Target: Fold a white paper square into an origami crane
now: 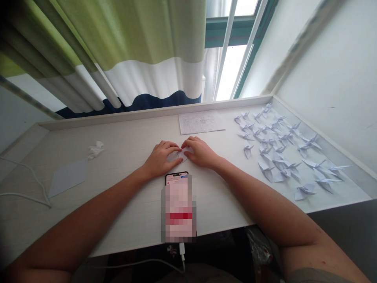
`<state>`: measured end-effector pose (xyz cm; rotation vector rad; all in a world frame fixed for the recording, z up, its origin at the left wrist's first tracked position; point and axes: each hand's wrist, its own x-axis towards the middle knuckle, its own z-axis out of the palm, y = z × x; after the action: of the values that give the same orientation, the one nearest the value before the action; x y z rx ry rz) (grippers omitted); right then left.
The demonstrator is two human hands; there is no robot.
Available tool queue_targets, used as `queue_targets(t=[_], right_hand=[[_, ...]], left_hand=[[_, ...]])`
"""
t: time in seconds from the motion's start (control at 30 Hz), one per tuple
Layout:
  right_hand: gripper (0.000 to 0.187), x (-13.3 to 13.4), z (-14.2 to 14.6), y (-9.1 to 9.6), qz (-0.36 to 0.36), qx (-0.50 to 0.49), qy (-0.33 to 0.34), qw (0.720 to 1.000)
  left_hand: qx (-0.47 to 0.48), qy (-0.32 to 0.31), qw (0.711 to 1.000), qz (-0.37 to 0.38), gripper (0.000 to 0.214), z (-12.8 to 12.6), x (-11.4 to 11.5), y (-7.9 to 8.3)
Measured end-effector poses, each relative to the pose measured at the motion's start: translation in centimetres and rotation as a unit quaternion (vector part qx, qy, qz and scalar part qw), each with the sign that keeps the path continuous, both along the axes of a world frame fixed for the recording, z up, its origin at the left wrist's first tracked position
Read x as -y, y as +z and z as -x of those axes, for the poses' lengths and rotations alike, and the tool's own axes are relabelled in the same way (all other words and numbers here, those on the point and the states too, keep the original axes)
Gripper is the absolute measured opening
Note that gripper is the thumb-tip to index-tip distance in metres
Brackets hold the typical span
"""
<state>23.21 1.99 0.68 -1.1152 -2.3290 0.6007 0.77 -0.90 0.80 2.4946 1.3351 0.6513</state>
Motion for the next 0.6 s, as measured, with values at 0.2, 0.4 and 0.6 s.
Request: queue_targets(t=[0.2, 0.4, 0.6], right_hand=[[0.008, -0.15, 0.02, -0.02, -0.004, -0.017, 0.002, 1.000], [0.010, -0.05, 0.14, 0.07, 0.008, -0.018, -0.013, 1.000], [0.016, -0.10, 0.16, -0.21, 0.008, -0.021, -0.019, 1.000]], left_hand=[[0.004, -0.013, 1.000, 0.005, 0.035, 0.16, 0.00, -0.03], [0.041, -0.018, 0.999, 0.025, 0.023, 0.28, -0.25, -0.02], [-0.005, -0.017, 1.000, -0.007, 0.031, 0.07, 0.02, 0.07]])
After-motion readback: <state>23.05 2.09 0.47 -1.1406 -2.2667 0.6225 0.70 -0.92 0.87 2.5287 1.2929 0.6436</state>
